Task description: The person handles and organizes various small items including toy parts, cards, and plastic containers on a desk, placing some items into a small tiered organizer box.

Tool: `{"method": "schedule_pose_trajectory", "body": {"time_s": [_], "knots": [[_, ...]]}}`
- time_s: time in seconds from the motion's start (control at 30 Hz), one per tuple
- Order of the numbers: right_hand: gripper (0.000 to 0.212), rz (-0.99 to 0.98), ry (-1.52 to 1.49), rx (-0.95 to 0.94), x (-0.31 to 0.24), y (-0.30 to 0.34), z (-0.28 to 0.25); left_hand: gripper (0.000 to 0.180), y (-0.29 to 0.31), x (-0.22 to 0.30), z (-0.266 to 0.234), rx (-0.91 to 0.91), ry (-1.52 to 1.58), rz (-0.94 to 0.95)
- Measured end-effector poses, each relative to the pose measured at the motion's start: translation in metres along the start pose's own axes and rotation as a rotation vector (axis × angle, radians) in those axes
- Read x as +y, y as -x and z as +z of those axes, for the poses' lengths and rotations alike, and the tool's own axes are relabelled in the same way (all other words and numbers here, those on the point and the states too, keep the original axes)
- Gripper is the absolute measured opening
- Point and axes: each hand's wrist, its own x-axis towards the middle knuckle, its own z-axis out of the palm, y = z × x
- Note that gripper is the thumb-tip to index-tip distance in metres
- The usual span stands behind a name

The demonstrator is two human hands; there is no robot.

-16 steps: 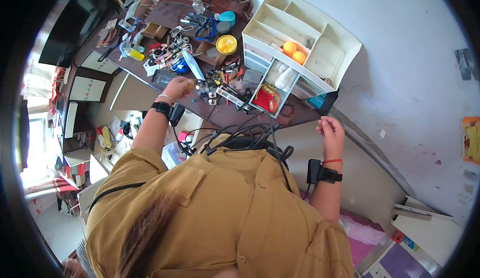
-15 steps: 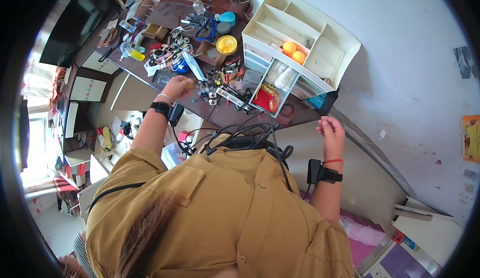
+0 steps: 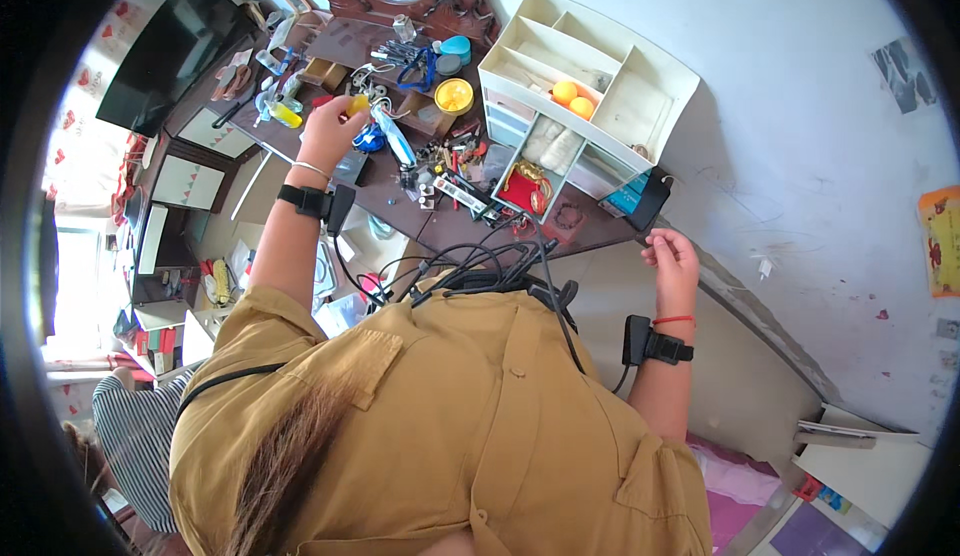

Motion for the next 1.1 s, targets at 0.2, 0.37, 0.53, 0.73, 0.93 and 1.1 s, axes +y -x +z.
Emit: {"method": "schedule_pose_trajectory", "body": {"time_s": [0.2, 0.37, 0.53, 0.73, 0.93, 1.1], "knots": [[0.015, -0.020, -0.011, 0.000, -0.004, 0.004, -0.009, 0.030, -0.010, 0.034, -0.030, 0.192, 0.030, 0.136], [0.014, -0.036, -0.023, -0.020, -0.003, 0.005, -0.012, 0.029, -0.020, 0.039, -0.047, 0.188, -0.127, 0.156], [0.014, -0.045, -0.015, -0.016, -0.005, 0.006, -0.011, 0.030, -0.021, 0.049, -0.053, 0.212, -0.072, 0.176], [0.013, -0.062, 0.004, -0.008, -0.013, 0.005, -0.010, 0.033, -0.020, 0.059, -0.056, 0.295, -0.081, 0.240], [0.013, -0.085, 0.003, -0.022, -0.013, 0.002, -0.011, 0.031, -0.023, 0.078, -0.068, 0.409, -0.061, 0.262], [0.013, -0.092, 0.016, -0.041, -0.016, -0.001, -0.008, 0.034, -0.028, 0.086, -0.079, 0.326, 0.000, 0.179]]}}
